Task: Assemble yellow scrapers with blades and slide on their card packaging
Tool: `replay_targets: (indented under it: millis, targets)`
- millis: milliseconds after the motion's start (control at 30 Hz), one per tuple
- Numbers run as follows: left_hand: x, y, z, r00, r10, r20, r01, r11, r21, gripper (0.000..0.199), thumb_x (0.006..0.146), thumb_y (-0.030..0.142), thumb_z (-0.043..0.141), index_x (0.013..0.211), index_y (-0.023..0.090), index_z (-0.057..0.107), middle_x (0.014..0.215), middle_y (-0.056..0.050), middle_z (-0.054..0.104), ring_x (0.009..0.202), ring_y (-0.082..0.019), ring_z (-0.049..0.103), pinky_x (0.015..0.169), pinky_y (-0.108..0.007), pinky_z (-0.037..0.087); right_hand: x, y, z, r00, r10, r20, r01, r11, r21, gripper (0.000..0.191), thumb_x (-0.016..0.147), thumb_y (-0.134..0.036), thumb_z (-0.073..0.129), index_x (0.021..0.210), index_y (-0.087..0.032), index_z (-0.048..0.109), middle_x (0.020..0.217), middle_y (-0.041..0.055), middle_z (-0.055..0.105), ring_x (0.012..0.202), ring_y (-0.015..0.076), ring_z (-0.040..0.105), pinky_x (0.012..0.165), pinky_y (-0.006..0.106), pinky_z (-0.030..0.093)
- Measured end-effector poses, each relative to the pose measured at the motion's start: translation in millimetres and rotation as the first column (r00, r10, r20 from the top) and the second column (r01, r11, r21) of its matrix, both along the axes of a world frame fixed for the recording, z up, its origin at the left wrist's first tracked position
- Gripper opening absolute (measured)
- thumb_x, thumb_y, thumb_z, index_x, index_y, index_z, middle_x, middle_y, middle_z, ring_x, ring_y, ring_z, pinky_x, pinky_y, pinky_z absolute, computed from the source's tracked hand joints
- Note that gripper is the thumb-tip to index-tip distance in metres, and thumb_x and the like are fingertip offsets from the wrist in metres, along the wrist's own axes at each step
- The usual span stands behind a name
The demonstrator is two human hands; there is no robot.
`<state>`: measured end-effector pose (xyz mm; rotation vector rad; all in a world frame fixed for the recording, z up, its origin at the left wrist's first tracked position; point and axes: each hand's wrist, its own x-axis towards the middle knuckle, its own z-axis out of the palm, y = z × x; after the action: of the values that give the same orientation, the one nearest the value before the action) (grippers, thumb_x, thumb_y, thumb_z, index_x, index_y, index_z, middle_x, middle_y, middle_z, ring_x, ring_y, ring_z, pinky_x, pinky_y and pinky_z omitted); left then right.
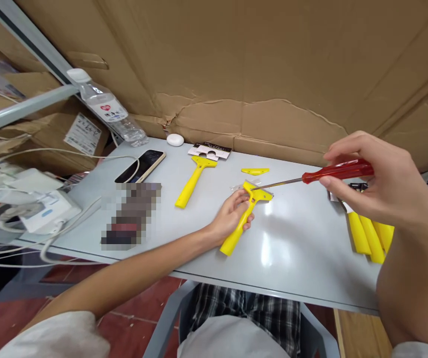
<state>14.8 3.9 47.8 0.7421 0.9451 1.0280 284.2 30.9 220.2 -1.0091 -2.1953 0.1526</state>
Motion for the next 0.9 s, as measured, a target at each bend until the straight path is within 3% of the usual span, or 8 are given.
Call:
replay_targets:
  millis: [67,133,367,433,567,800,900]
  targets:
    - [0.0,0.2,-0.1,1.000,-0.006,0.009,0.006,1.000,0.009,0.041,0.088,0.039,0.083,0.115,0.022,0.057,0.120,-0.005,0.058,0.062,-0.007,0.061,0.046,-0.022,0.040,1.1,-2.0,0.6,0.998,0.058,-0.012,-0.059,0.997,-0.052,0.026,0.087,-0.028,0.082,0.108,-0.027,0.068,0.110,0.0026,0.073,0.083,0.0170,0.079,0.069,0.027,0.070]
    - [0.1,-0.1,-0.1,1.000,-0.008,0.010,0.008,1.000,0.025,0.040,0.089,0.039,0.082,0.115,0.023,0.057,0.118,-0.004,0.058,0.062,-0.007,0.060,0.046,-0.021,0.040,2.7,-3.5,1.1,0.996,0.086,-0.036,-0.089,0.992,-0.093,0.031,0.086,-0.025,0.082,0.113,-0.027,0.066,0.113,0.0023,0.072,0.086,0.0167,0.080,0.069,0.025,0.069]
    - [-0.2,-1.4,0.3,1.000,-0.014,-0.013,0.014,0.999,0.031,0.040,0.091,0.041,0.081,0.118,0.023,0.058,0.119,-0.005,0.060,0.063,-0.008,0.061,0.047,-0.021,0.041,-6.8,-4.0,0.2,0.999,-0.014,-0.039,0.015,1.000,0.012,0.014,0.092,-0.025,0.081,0.098,-0.025,0.068,0.087,-0.0021,0.074,0.073,0.0150,0.078,0.066,0.026,0.066]
    - [-0.5,-1.1,-0.2,1.000,-0.007,-0.018,0.008,1.000,0.021,0.038,0.091,0.040,0.080,0.118,0.023,0.058,0.122,-0.006,0.060,0.063,-0.008,0.061,0.047,-0.022,0.042,-8.6,-5.1,0.4,0.999,-0.023,-0.023,0.023,1.000,0.009,0.014,0.092,-0.026,0.079,0.099,-0.026,0.067,0.095,-0.0005,0.073,0.076,0.0157,0.079,0.066,0.026,0.067]
    - [-0.5,-0.7,0.3,1.000,0.008,-0.009,-0.008,1.000,0.009,0.036,0.091,0.037,0.080,0.116,0.022,0.058,0.123,-0.006,0.058,0.063,-0.008,0.061,0.047,-0.023,0.043,-5.3,-7.4,1.5,0.996,0.076,-0.055,-0.082,0.989,-0.123,0.027,0.089,-0.022,0.080,0.111,-0.026,0.065,0.112,0.0024,0.071,0.079,0.0150,0.079,0.063,0.025,0.066]
    - [0.5,-1.4,4.1,1.000,0.025,-0.017,-0.025,0.999,-0.035,0.042,0.089,0.036,0.083,0.120,0.022,0.059,0.124,-0.008,0.060,0.064,-0.008,0.060,0.046,-0.023,0.042,-11.2,-0.9,-3.4,0.998,-0.004,-0.065,0.001,0.999,-0.053,0.017,0.093,-0.028,0.081,0.099,-0.025,0.065,0.080,-0.0039,0.077,0.065,0.0155,0.077,0.060,0.026,0.064]
    - [0.1,-0.8,4.5,0.999,0.028,-0.019,-0.029,0.998,-0.048,0.040,0.089,0.035,0.083,0.118,0.022,0.060,0.123,-0.008,0.060,0.064,-0.008,0.060,0.047,-0.023,0.043,-12.4,0.4,-3.3,0.998,-0.060,-0.009,0.059,0.998,-0.037,0.018,0.095,-0.035,0.080,0.094,-0.026,0.063,0.078,-0.0026,0.075,0.068,0.0186,0.077,0.058,0.030,0.063]
